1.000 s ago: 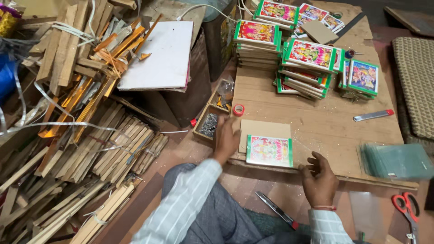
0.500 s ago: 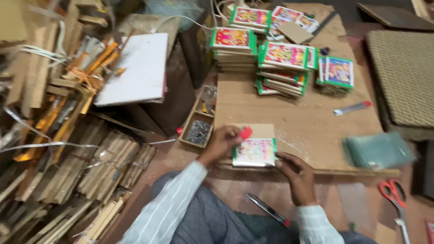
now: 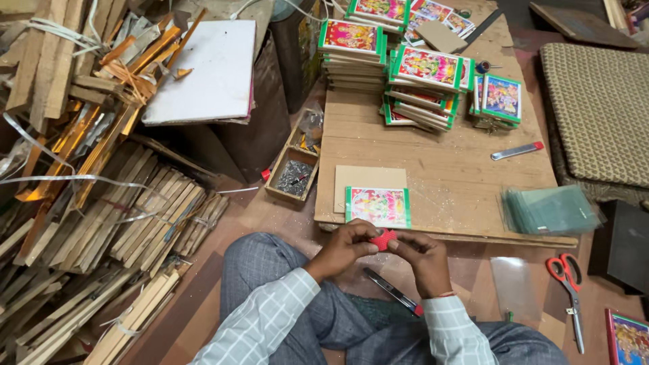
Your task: The person sits on the floor and wraps small rectangular items with red tape, then uses a utility knife to trim the excess tape. They place the wrapped items into a plastic bag and repeat the process with another item.
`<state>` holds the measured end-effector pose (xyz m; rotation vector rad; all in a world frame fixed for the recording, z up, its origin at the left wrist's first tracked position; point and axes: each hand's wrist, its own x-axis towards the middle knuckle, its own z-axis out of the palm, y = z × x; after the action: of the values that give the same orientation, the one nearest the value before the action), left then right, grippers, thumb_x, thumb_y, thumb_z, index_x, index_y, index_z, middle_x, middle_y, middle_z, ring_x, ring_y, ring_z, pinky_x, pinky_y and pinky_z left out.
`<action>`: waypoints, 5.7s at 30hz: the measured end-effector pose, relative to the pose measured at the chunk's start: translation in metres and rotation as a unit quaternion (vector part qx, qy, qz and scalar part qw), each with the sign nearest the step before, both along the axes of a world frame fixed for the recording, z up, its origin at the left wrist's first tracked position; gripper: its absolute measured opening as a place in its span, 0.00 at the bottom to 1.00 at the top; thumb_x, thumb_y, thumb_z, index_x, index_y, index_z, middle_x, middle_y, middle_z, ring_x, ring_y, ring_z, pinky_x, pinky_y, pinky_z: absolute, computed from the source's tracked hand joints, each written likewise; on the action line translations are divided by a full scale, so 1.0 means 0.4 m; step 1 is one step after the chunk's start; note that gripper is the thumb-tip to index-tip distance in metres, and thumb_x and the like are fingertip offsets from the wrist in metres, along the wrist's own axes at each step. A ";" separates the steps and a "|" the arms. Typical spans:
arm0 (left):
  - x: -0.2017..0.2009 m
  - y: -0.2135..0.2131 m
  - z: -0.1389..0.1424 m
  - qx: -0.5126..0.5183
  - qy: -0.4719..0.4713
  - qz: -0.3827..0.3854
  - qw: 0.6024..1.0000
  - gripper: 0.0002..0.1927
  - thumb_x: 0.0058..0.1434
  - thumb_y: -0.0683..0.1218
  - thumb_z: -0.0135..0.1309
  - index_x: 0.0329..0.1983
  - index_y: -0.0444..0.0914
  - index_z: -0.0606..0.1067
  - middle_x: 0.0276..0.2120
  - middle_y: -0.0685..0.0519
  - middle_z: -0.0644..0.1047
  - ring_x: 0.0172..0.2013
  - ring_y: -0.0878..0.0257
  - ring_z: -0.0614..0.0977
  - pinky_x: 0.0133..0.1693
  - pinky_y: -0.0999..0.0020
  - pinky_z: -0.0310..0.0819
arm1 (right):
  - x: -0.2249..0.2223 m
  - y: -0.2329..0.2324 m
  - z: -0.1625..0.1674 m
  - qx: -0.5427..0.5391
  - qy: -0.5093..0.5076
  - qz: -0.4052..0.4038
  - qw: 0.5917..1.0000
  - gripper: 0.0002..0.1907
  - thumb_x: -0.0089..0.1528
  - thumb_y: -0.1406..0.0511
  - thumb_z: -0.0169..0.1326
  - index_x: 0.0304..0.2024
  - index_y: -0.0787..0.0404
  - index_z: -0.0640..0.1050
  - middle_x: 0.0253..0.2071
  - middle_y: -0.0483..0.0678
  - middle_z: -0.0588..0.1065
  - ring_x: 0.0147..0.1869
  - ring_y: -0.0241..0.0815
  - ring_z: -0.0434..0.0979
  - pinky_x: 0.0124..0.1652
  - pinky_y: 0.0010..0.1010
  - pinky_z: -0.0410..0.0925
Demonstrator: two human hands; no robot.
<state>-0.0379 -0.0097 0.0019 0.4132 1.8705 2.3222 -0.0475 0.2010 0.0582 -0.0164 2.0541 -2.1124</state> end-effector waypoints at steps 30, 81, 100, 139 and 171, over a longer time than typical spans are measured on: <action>0.010 -0.062 0.142 -0.403 -0.141 0.254 0.868 0.22 0.47 0.54 0.71 0.27 0.30 0.76 0.29 0.37 0.80 0.35 0.42 0.83 0.37 0.50 0.75 | -0.034 0.018 -0.203 -0.013 -0.074 -0.269 0.960 0.07 0.60 0.68 0.64 0.34 0.69 0.82 0.28 0.46 0.78 0.30 0.34 0.73 0.33 0.26 0.68; 0.048 -0.017 0.114 -0.353 -0.136 0.325 0.866 0.08 0.52 0.48 0.65 0.32 0.39 0.85 0.36 0.47 0.77 0.39 0.50 0.82 0.41 0.56 0.75 | -0.028 -0.012 -0.129 0.089 -0.052 -0.289 0.952 0.09 0.60 0.69 0.64 0.28 0.69 0.80 0.24 0.46 0.76 0.27 0.32 0.69 0.29 0.24 0.62; 0.042 -0.021 0.118 -0.354 -0.115 0.328 0.869 0.07 0.55 0.47 0.62 0.30 0.38 0.84 0.36 0.49 0.78 0.40 0.51 0.81 0.42 0.56 0.74 | -0.032 -0.020 -0.127 0.083 -0.048 -0.286 0.954 0.07 0.60 0.70 0.64 0.30 0.70 0.81 0.26 0.47 0.77 0.28 0.32 0.72 0.29 0.23 0.63; -0.003 -0.039 0.148 -0.402 -0.153 0.224 0.874 0.21 0.57 0.44 0.57 0.54 0.50 0.82 0.40 0.46 0.83 0.41 0.48 0.84 0.44 0.54 0.77 | -0.082 0.014 -0.137 0.035 -0.066 -0.288 0.955 0.08 0.54 0.76 0.55 0.34 0.71 0.83 0.31 0.50 0.82 0.29 0.34 0.74 0.30 0.23 0.65; -0.036 -0.030 0.116 -0.367 -0.197 0.240 0.877 0.20 0.54 0.42 0.56 0.48 0.54 0.84 0.40 0.46 0.83 0.40 0.47 0.84 0.42 0.54 0.78 | 0.028 -0.036 -0.024 0.584 0.388 0.002 0.714 0.24 0.53 0.76 0.51 0.53 0.68 0.78 0.53 0.60 0.76 0.58 0.59 0.75 0.64 0.50 0.65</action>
<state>-0.0525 -0.0216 0.0482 -0.6238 2.5843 1.4956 -0.0364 0.1866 0.0487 -0.8098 3.4203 -0.3678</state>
